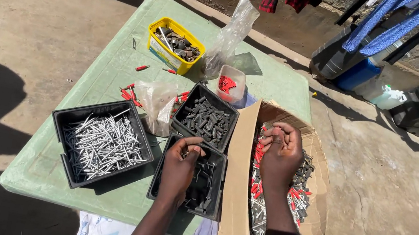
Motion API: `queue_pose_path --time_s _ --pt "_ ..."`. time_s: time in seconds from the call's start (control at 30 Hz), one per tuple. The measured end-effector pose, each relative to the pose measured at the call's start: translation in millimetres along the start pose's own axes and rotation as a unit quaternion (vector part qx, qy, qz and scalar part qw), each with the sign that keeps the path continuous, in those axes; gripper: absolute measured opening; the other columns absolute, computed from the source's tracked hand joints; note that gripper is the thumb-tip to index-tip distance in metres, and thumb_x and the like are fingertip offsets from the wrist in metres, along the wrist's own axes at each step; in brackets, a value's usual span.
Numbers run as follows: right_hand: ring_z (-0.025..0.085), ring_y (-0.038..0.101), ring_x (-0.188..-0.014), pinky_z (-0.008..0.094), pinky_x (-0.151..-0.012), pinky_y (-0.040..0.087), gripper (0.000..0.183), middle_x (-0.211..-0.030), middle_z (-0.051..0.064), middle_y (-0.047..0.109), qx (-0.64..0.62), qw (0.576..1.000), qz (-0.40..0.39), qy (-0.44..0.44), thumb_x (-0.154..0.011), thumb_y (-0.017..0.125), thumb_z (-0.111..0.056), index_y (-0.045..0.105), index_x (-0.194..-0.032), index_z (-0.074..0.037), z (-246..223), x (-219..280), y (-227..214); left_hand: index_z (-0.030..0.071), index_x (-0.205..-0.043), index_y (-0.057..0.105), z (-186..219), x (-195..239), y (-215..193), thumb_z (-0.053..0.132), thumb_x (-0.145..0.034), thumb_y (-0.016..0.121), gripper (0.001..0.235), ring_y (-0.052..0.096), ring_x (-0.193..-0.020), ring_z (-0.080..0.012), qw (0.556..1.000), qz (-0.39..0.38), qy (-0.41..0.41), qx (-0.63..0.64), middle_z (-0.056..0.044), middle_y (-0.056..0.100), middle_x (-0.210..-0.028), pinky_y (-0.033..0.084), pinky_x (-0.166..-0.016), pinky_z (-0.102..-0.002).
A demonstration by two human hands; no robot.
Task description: Assembling screws and plastic wall plugs by manually inserting the screws into the anchors
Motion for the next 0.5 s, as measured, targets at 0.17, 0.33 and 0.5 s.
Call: queue_pose_path --time_s 0.17,0.33,0.5 --pt "0.022 0.064 -0.071 0.035 -0.064 0.051 0.006 -0.08 0.01 0.067 0.275 0.96 0.04 -0.03 -0.101 0.071 -0.014 0.072 -0.104 -0.008 33 -8 -39 -0.01 -0.141 0.049 -31 -14 -4 -0.003 -0.099 0.041 0.043 0.053 -0.083 -0.0163 0.983 -0.029 -0.047 0.178 -0.02 0.062 -0.113 0.046 -0.067 -0.029" --pt "0.032 0.065 -0.099 0.042 -0.087 0.053 0.006 -0.101 0.008 0.062 0.335 0.924 0.031 -0.181 -0.1 0.079 -0.017 0.077 -0.104 -0.014 9 4 -12 -0.011 -0.147 0.048 -15 -14 -5 0.013 -0.096 0.051 0.056 0.065 -0.123 -0.0353 0.908 -0.098 -0.102 0.393 -0.032 0.06 -0.138 0.056 -0.095 -0.041" --pt "0.035 0.071 -0.083 0.047 -0.071 0.061 0.025 -0.089 0.012 0.072 0.193 0.905 -0.329 -0.186 -0.098 0.071 -0.02 0.071 -0.121 -0.011 -35 37 33 -0.006 -0.148 0.049 -18 -14 2 0.033 -0.103 0.054 0.06 0.063 -0.128 -0.0314 0.869 -0.123 -0.115 0.465 -0.028 0.057 -0.145 0.055 -0.102 -0.037"
Point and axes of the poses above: each hand's wrist, its own x-axis away from the middle knuckle, its own y-axis out of the palm, z = x × y, the point moved 1 cm from there along -x, towards the middle knuckle
